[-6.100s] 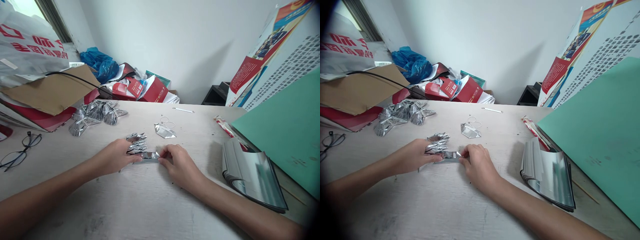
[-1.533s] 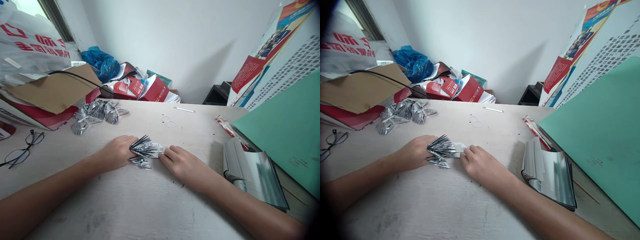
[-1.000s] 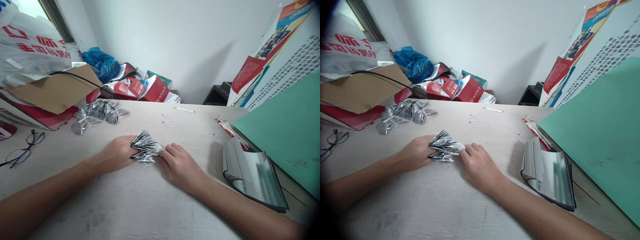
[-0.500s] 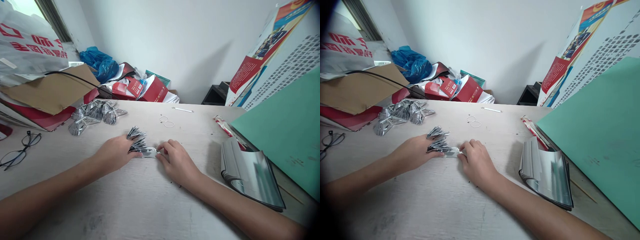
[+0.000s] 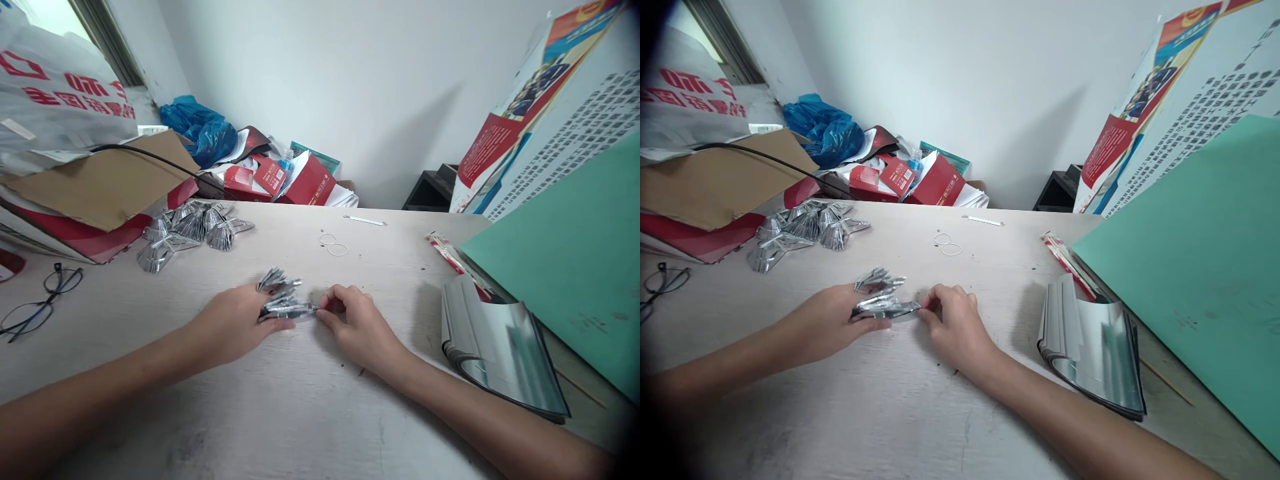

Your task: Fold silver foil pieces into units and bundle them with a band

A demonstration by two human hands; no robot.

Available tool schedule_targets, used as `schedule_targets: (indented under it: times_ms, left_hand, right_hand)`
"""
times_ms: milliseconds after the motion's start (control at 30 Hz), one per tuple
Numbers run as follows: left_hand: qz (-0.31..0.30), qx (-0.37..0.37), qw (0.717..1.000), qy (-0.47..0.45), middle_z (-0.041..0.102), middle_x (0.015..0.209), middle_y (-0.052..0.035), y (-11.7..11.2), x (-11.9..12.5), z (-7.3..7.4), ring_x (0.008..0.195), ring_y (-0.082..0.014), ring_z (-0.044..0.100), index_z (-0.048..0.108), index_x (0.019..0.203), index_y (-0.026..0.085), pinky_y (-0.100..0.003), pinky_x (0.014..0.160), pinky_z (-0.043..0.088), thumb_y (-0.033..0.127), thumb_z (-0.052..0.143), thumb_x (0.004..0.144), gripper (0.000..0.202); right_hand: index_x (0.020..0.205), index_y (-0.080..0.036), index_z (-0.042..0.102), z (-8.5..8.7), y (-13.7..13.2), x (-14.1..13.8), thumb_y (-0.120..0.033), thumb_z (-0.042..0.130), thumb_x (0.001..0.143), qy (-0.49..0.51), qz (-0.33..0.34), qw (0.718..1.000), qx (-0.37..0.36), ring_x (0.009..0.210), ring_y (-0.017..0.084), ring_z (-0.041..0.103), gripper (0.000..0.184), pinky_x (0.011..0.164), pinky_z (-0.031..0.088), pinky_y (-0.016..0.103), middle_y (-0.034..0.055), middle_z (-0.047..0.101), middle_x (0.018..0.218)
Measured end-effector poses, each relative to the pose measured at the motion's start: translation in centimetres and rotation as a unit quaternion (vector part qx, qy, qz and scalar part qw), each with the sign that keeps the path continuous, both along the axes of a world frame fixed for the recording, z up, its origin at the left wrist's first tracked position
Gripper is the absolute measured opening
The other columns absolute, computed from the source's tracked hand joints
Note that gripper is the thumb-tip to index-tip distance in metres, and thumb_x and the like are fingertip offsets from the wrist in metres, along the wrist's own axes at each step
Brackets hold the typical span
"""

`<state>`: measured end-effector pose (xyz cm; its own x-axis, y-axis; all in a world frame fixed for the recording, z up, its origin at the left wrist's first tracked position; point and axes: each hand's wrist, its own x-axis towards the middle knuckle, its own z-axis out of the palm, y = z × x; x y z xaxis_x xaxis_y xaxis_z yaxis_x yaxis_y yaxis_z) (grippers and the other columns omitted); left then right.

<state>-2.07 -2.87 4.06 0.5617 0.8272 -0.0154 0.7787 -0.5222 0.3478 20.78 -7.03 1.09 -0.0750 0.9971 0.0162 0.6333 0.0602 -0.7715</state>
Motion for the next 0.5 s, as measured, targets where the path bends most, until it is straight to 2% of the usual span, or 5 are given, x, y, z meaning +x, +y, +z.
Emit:
schedule_targets:
  times_ms: [100,200,267,367,500]
  left_hand:
    - [0.060,-0.082,0.994,-0.033,0.054,0.063,0.0002,1.1,-0.4,0.7,0.056,-0.0176,0.050,0.055,0.074,0.021,-0.028,0.052,0.033,0.062,0.051,0.094,0.046]
    - [0.039,-0.119,0.991,-0.044,0.043,0.061,0.0015,1.7,-0.8,0.9,0.054,-0.0137,0.040,0.042,0.066,0.020,-0.027,0.051,0.026,0.064,0.048,0.094,0.052]
    - [-0.027,-0.147,0.986,-0.070,0.046,0.065,0.0013,1.4,-0.8,1.0,0.058,-0.0134,0.041,0.044,0.070,0.019,-0.026,0.053,0.029,0.059,0.048,0.096,0.048]
    - [-0.101,-0.175,0.976,-0.082,0.054,0.070,0.0012,0.4,-0.5,1.1,0.062,-0.0144,0.048,0.052,0.076,0.019,-0.026,0.057,0.035,0.053,0.050,0.097,0.040]
    - [-0.123,-0.103,0.986,-0.038,0.064,0.081,0.0004,-0.8,0.0,1.3,0.073,-0.0185,0.059,0.060,0.085,0.021,-0.028,0.064,0.040,0.053,0.066,0.088,0.033]
  right_hand:
    - [0.083,-0.016,0.065,0.3,0.1,0.5,-0.017,0.061,0.086,0.064,0.037,0.997,-0.004,0.073,0.009,0.054,0.006,0.070,0.038,0.022,0.0001,0.066,0.079]
    - [0.082,-0.016,0.064,0.7,-0.3,0.6,-0.015,0.061,0.086,0.100,0.111,0.986,0.079,0.076,0.008,0.055,0.005,0.071,0.043,0.021,0.0002,0.066,0.080]
    - [0.084,-0.017,0.065,0.8,-0.9,0.4,-0.014,0.060,0.087,0.092,0.154,0.968,0.174,0.080,0.008,0.056,0.006,0.076,0.046,0.022,0.0009,0.066,0.082]
    - [0.089,-0.017,0.066,0.8,-1.8,-0.3,-0.011,0.059,0.088,0.049,0.167,0.942,0.287,0.079,0.009,0.055,0.010,0.076,0.045,0.023,0.0019,0.064,0.081]
    - [0.090,-0.017,0.065,0.5,-2.4,-1.1,-0.012,0.060,0.090,0.040,0.150,0.938,0.311,0.076,0.009,0.055,0.008,0.074,0.046,0.024,0.0016,0.065,0.079]
